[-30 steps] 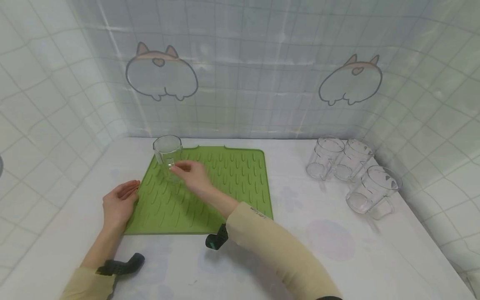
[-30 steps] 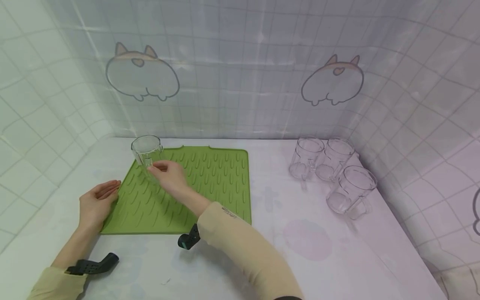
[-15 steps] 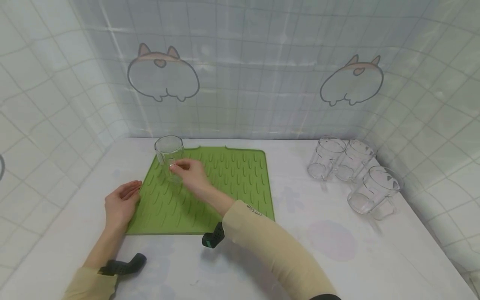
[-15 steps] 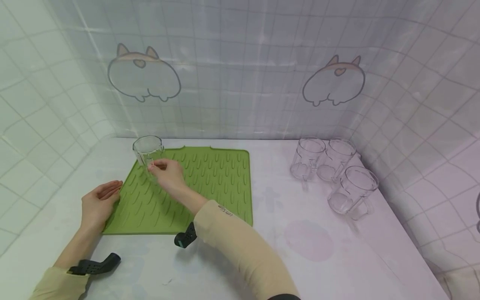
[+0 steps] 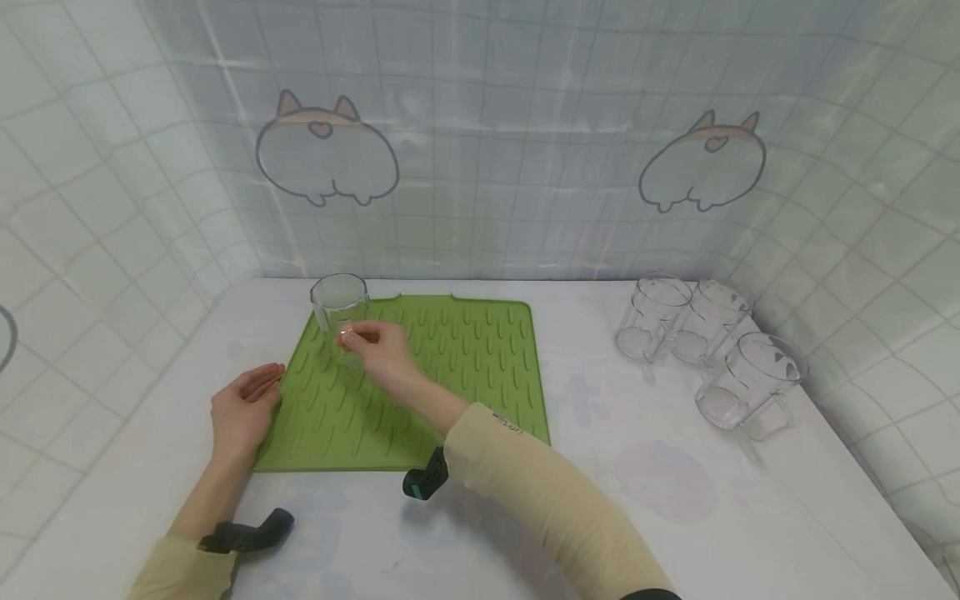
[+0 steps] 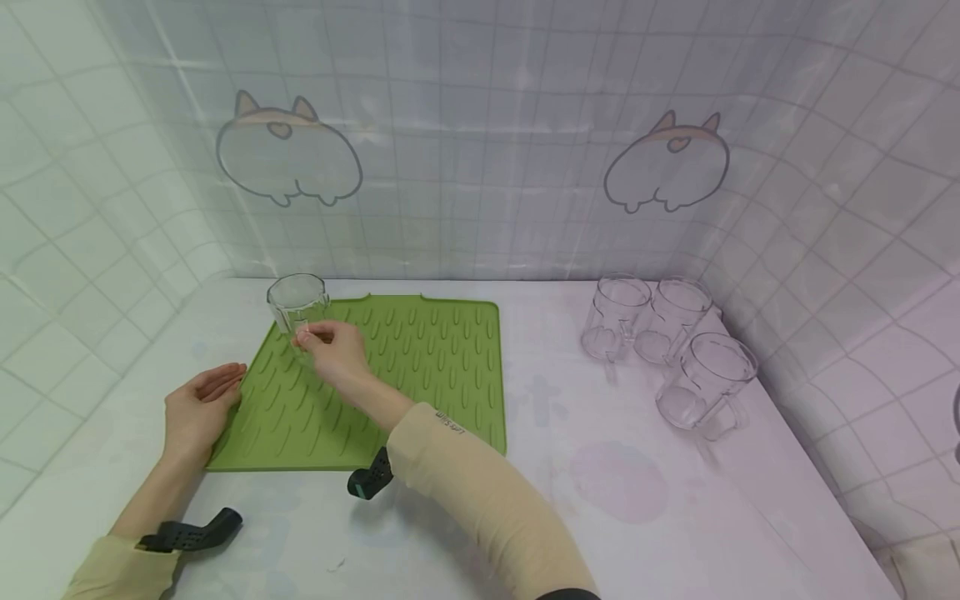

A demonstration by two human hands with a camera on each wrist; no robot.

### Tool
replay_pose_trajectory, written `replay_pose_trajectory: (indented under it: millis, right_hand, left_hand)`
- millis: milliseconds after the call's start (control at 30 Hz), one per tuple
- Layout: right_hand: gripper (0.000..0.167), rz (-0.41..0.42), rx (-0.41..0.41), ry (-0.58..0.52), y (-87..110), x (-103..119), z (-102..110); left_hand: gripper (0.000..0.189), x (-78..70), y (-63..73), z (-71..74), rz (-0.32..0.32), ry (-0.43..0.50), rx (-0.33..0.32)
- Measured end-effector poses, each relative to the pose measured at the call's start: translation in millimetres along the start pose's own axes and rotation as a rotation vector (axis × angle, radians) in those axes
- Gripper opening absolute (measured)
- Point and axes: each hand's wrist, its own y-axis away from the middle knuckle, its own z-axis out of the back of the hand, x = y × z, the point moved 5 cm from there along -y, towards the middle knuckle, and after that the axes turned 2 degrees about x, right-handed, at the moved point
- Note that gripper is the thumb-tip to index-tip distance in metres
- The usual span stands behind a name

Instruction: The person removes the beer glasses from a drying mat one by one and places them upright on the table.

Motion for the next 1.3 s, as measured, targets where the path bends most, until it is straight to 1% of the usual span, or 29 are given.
replay_pose_trajectory:
  millis: [167, 333, 500, 633, 900, 1033, 1300]
  right_hand:
    - [0.018, 0.008, -0.004, -0.003, 2.8, -0.7, 1.8]
    - [0.016, 0.023, -0.005, 0.003, 8.9, 1.1, 1.5]
    - [0.015, 0.010, -0.009, 0.021, 16.0, 3.8, -0.7]
    - [0.016, 0.004, 0.008, 0.005, 20.6, 6.2, -3.2]
    - [0.017, 0.016, 0.040, -0.096, 28.8, 13.0, 1.0]
    - [0.017, 0.010, 0.035, -0.105, 33.2, 15.0, 6.2]
    - [0.017, -0.010, 0.022, -0.101, 40.0, 14.9, 13.7]
  left_hand:
    - [0.047, -1.1, 0.3, -1.1, -0.009, 0.004, 0.001]
    - [0.046, -0.5, 0.8, -2.8, 0.002, 0.004, 0.009]
    - [0.046, 0.5, 0.8, -3.7, 0.011, 0.004, 0.012]
    - [0.046, 2.3, 1.3, -2.2, 0.015, -0.007, 0.006]
    - [0.045, 2.1, 1.8, -1.5, 0.014, -0.009, -0.008]
    - [0.046, 2.3, 1.6, -1.6, 0.020, -0.016, -0.007]
    - [0.046, 1.9, 2.4, -2.5, -0.001, -0.035, -0.020]
